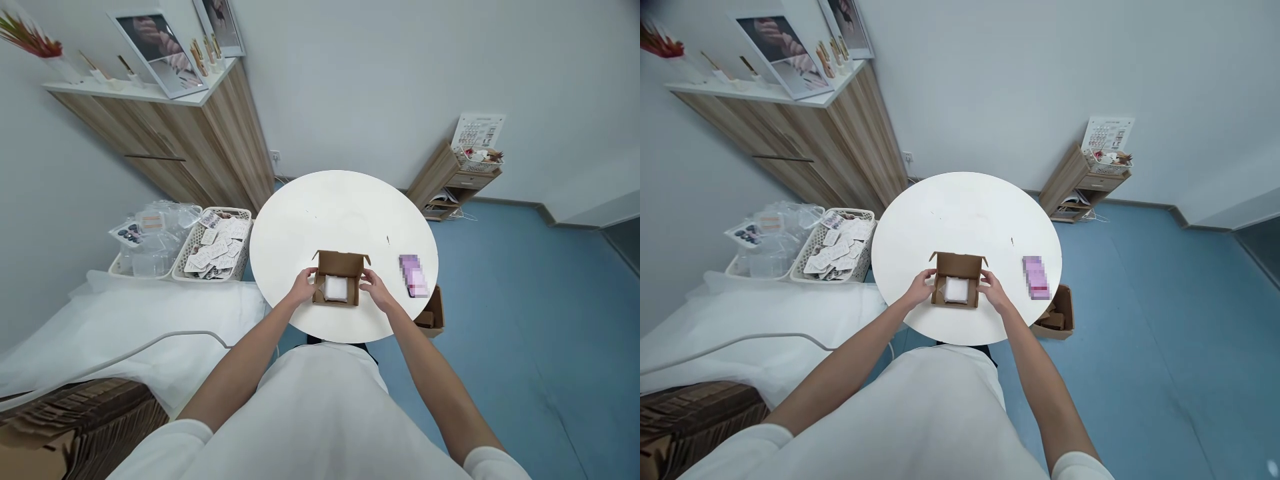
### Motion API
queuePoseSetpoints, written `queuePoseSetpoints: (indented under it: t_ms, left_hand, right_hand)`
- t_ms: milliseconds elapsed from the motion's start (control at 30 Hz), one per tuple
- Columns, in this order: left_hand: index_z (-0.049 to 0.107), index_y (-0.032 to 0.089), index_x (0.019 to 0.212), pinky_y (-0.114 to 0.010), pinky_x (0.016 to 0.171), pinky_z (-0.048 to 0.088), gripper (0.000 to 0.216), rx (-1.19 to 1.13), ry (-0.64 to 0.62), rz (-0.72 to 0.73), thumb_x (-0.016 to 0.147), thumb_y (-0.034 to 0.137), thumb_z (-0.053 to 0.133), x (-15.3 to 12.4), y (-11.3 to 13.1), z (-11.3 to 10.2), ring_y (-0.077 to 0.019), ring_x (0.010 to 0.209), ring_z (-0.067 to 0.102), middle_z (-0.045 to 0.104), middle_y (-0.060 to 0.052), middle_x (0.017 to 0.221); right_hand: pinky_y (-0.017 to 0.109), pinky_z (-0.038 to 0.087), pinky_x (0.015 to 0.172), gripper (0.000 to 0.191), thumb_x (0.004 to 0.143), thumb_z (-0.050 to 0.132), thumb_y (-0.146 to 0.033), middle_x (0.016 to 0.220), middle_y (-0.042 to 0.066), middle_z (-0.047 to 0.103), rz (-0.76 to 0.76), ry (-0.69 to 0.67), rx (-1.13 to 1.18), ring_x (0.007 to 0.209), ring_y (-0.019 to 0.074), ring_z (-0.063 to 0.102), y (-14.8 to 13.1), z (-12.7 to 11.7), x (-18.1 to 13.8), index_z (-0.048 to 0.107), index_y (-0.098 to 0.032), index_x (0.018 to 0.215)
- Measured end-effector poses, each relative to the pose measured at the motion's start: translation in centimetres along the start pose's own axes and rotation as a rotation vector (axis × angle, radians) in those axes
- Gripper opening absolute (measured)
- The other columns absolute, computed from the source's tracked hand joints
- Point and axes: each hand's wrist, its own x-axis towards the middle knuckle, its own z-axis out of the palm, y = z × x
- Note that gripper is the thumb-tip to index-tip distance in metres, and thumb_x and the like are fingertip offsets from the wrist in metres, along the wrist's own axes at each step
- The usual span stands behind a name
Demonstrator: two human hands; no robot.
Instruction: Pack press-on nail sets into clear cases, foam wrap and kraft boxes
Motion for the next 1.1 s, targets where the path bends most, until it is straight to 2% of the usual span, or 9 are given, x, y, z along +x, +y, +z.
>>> queuePoseSetpoints:
  t_ms: [133,233,367,500,600,733,900,1000,1100]
  left_hand:
    - [0.056,0.017,0.105,-0.031,0.079,0.041,0.039,-0.041,-0.083,-0.033,0.066,0.019,0.050,-0.8,0.0,-0.5,-0.0202,0.094,0.053,0.058,-0.009,0.107]
    - [0.059,0.017,0.099,-0.032,0.072,0.042,0.034,-0.113,-0.141,-0.113,0.076,0.033,0.040,-1.6,-0.1,-1.1,-0.0193,0.085,0.056,0.060,-0.009,0.103]
    - [0.057,0.015,0.103,-0.031,0.065,0.041,0.063,-0.157,-0.165,-0.234,0.078,0.062,0.022,-2.3,0.4,-1.9,-0.0191,0.076,0.057,0.063,-0.011,0.096]
    - [0.060,0.016,0.097,-0.030,0.061,0.040,0.076,-0.130,-0.213,-0.286,0.069,0.074,0.020,-2.2,1.4,-2.3,-0.0193,0.071,0.057,0.064,-0.011,0.092]
    - [0.062,0.016,0.087,-0.030,0.059,0.039,0.074,-0.042,-0.216,-0.315,0.065,0.077,0.026,-1.5,2.1,-2.5,-0.0206,0.069,0.057,0.065,-0.012,0.087]
    - [0.062,0.017,0.077,-0.032,0.061,0.038,0.066,0.080,-0.180,-0.297,0.062,0.075,0.036,-1.0,2.3,-2.8,-0.0226,0.068,0.056,0.065,-0.013,0.084]
    - [0.062,0.018,0.078,-0.031,0.062,0.039,0.059,0.126,-0.152,-0.240,0.061,0.072,0.043,-2.0,1.6,-2.8,-0.0217,0.066,0.057,0.065,-0.012,0.085]
    - [0.062,0.018,0.078,-0.031,0.063,0.040,0.058,0.114,-0.148,-0.215,0.064,0.070,0.040,-2.7,1.6,-2.6,-0.0218,0.066,0.058,0.066,-0.011,0.084]
    - [0.062,0.018,0.076,-0.032,0.066,0.040,0.059,0.120,-0.085,-0.202,0.066,0.071,0.038,-2.7,2.1,-2.5,-0.0245,0.073,0.059,0.065,-0.011,0.086]
  right_hand:
    - [0.035,0.038,0.084,0.046,0.059,0.050,-0.017,0.111,0.003,0.055,0.009,0.045,-0.055,0.098,0.0192,0.047,0.5,-0.3,-1.3,0.055,-0.024,0.103]
    - [0.033,0.038,0.082,0.040,0.062,0.049,-0.018,0.104,0.002,0.059,0.011,0.000,-0.034,0.091,0.0181,0.052,0.6,-0.5,-2.1,0.058,-0.024,0.101]
    - [0.034,0.039,0.081,0.034,0.075,0.046,-0.038,0.109,0.003,0.059,0.072,0.014,0.063,0.085,0.0174,0.058,0.6,-0.8,-2.9,0.056,-0.027,0.105]
    - [0.036,0.039,0.082,0.050,0.078,0.035,-0.059,0.106,0.008,0.061,0.132,-0.055,0.080,0.086,0.0196,0.060,0.0,-0.7,-3.1,0.053,-0.025,0.110]
    - [0.036,0.039,0.081,0.056,0.076,0.032,-0.064,0.106,0.009,0.061,0.162,-0.054,0.042,0.088,0.0207,0.060,-1.1,-0.3,-3.1,0.053,-0.025,0.110]
    - [0.035,0.040,0.077,0.052,0.074,0.039,-0.063,0.106,0.008,0.061,0.212,0.008,-0.044,0.084,0.0203,0.060,-2.2,-0.2,-3.4,0.055,-0.025,0.106]
    - [0.032,0.041,0.071,0.042,0.069,0.056,-0.052,0.099,0.007,0.063,0.256,0.011,-0.103,0.078,0.0179,0.060,-1.2,-0.3,-4.5,0.057,-0.024,0.100]
    - [0.030,0.041,0.068,0.038,0.070,0.054,-0.052,0.096,0.007,0.063,0.254,0.011,-0.063,0.076,0.0165,0.059,-0.3,0.2,-4.8,0.057,-0.023,0.095]
    - [0.030,0.042,0.069,0.040,0.070,0.051,-0.055,0.098,0.007,0.061,0.237,0.037,-0.060,0.080,0.0177,0.059,-0.1,0.5,-4.5,0.057,-0.022,0.092]
